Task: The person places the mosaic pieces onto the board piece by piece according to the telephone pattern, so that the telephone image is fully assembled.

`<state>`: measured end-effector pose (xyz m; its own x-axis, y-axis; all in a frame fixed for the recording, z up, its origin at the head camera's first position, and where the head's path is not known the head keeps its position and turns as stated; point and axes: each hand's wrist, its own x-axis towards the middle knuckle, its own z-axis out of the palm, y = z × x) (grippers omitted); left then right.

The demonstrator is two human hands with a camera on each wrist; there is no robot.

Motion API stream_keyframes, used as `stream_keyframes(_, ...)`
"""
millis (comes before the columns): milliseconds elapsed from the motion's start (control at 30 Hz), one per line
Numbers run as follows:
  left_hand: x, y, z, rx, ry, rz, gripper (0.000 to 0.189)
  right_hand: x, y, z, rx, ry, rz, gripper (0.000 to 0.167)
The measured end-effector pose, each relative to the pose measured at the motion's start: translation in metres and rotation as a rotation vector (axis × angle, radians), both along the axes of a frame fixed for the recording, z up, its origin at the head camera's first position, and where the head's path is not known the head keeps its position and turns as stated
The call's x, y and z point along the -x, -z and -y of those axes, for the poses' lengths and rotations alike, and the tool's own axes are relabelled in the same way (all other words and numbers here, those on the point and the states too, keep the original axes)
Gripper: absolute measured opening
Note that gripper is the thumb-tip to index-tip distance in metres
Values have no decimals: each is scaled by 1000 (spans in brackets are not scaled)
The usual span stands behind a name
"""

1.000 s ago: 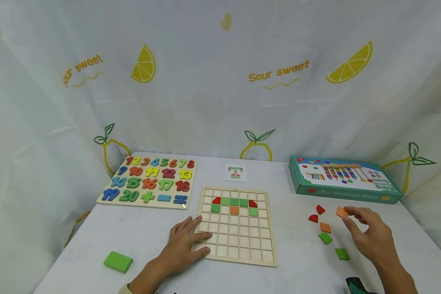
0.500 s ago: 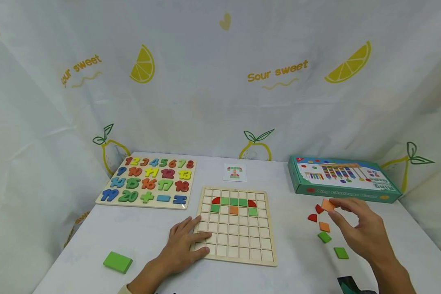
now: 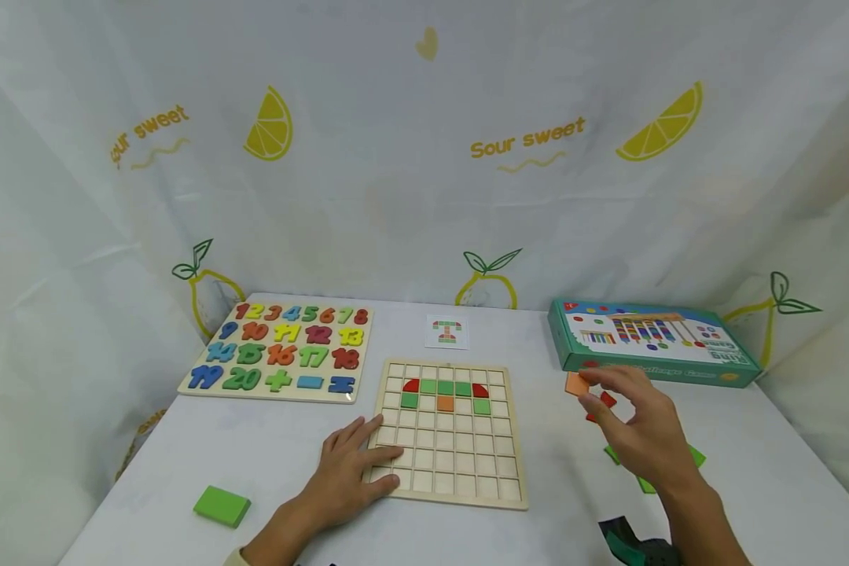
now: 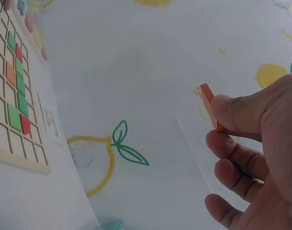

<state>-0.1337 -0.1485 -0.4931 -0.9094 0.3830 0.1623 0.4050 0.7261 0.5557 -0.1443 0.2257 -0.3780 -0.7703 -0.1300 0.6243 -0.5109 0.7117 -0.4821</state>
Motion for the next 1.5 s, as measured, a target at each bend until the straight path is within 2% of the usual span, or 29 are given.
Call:
stream_keyframes(167, 0, -1, 1, 0, -1, 5, 40, 5, 1, 18, 11, -43, 4, 32)
stream_keyframes(367, 0, 0, 1, 1, -7, 0, 39, 15, 9, 43, 25, -133, -1, 29)
stream_keyframes(667, 0, -1, 1, -1, -6, 2, 39, 25, 26, 78, 92, -185, 92, 28)
stream_keyframes(1000, 0, 0, 1, -8, 2, -1, 39, 36, 57, 108, 133, -248, 149, 27)
stream_keyframes(1167, 0, 2, 1, -12, 1, -16, 38, 42, 75, 115, 161, -251, 205, 25)
stream_keyframes(1500, 1, 1, 0, -2, -1, -11, 38, 49, 105, 121, 78, -248, 218, 21)
